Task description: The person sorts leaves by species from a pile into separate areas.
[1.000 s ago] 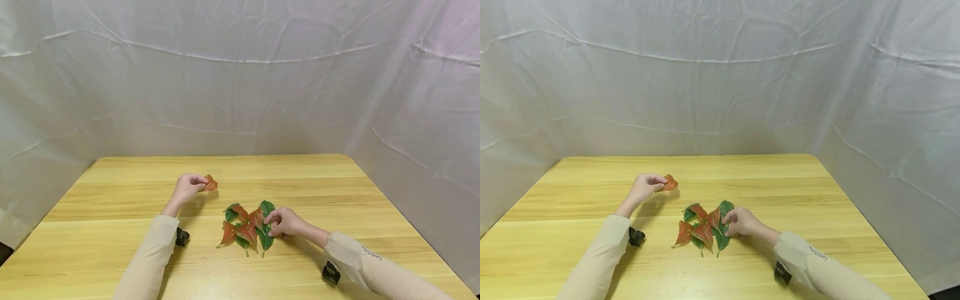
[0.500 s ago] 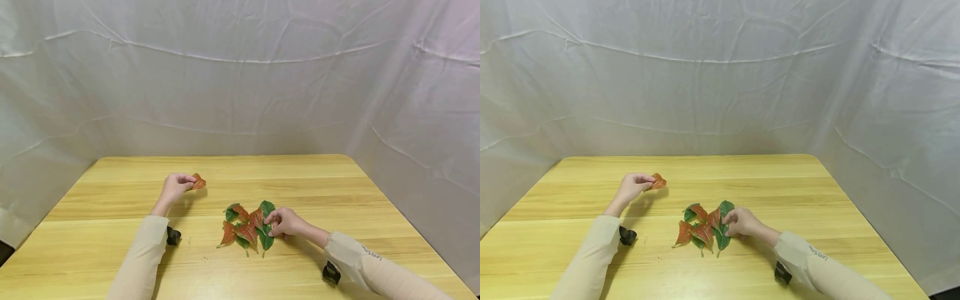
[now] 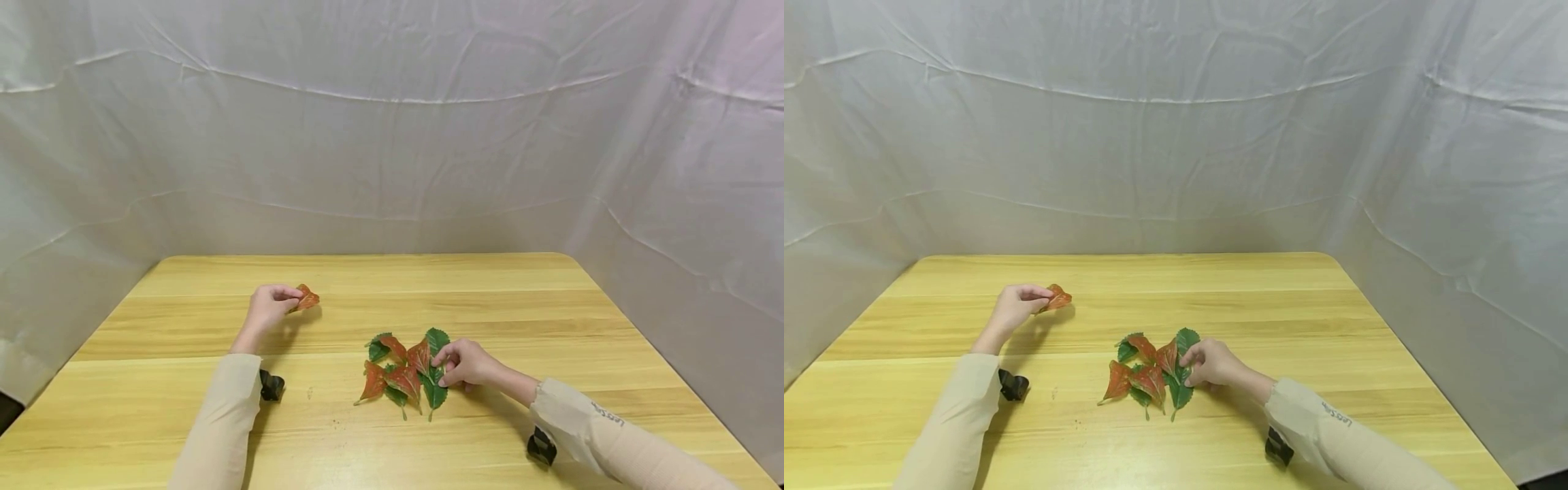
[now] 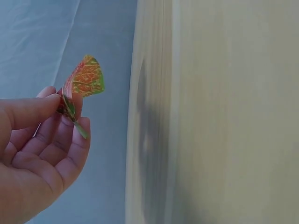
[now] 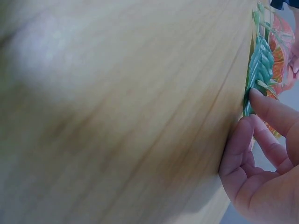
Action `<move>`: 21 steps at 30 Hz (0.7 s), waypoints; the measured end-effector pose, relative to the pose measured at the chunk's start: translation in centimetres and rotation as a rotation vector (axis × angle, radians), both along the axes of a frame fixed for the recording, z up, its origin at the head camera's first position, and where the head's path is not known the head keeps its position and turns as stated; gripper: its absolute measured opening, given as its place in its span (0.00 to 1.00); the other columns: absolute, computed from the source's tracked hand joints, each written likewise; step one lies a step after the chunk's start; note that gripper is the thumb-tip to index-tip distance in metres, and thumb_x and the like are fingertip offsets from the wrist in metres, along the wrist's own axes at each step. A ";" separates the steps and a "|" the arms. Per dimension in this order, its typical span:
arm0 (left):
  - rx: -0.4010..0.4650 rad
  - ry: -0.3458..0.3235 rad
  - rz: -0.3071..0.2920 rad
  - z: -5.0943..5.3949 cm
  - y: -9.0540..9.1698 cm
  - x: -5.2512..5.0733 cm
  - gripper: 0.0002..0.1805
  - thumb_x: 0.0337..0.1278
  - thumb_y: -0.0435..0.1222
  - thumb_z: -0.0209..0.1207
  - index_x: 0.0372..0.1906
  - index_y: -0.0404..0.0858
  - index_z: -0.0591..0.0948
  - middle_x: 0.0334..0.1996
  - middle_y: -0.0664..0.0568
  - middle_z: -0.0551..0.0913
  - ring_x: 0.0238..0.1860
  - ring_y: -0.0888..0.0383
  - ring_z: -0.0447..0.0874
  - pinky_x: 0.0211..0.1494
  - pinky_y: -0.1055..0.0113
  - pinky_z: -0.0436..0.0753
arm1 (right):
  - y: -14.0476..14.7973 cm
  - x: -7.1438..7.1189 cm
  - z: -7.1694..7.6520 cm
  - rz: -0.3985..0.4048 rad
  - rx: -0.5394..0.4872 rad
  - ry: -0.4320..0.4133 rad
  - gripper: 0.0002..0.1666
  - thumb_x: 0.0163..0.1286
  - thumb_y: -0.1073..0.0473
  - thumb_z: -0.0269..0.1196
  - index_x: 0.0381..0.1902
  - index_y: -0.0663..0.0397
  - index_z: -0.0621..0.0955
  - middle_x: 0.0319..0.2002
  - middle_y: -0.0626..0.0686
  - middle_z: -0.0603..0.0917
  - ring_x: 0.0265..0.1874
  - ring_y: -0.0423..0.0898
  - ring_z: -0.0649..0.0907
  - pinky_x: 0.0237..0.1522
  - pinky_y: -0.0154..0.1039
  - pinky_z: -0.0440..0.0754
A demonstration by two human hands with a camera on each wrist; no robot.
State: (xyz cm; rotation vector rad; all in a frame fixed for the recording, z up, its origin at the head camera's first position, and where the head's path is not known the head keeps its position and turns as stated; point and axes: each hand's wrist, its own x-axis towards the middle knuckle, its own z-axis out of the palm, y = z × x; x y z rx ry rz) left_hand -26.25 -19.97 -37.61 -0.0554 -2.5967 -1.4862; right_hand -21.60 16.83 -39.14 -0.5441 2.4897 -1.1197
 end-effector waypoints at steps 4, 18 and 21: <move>-0.002 -0.021 0.019 -0.1 -0.7 0.0 0.09 0.55 0.25 0.53 0.40 0.25 0.79 0.39 0.36 0.79 0.40 0.46 0.76 0.42 0.60 0.75 | 0.1 0.0 0.1 -0.004 0.001 -0.001 0.14 0.48 0.72 0.67 0.36 0.64 0.81 0.16 0.47 0.71 0.09 0.37 0.66 0.09 0.31 0.69; -0.096 -0.104 0.022 0.3 -2.0 0.1 0.13 0.54 0.24 0.52 0.46 0.24 0.76 0.46 0.32 0.76 0.45 0.40 0.75 0.48 0.54 0.74 | 0.1 0.0 0.1 -0.012 -0.003 -0.008 0.14 0.48 0.71 0.67 0.36 0.63 0.81 0.16 0.48 0.72 0.09 0.37 0.66 0.09 0.31 0.67; -0.124 -0.106 0.013 0.3 -2.1 0.1 0.14 0.53 0.23 0.52 0.46 0.23 0.76 0.46 0.31 0.75 0.46 0.38 0.74 0.49 0.52 0.73 | 0.0 0.0 0.2 -0.013 -0.005 -0.010 0.14 0.48 0.71 0.67 0.36 0.63 0.81 0.16 0.48 0.72 0.09 0.37 0.66 0.09 0.30 0.67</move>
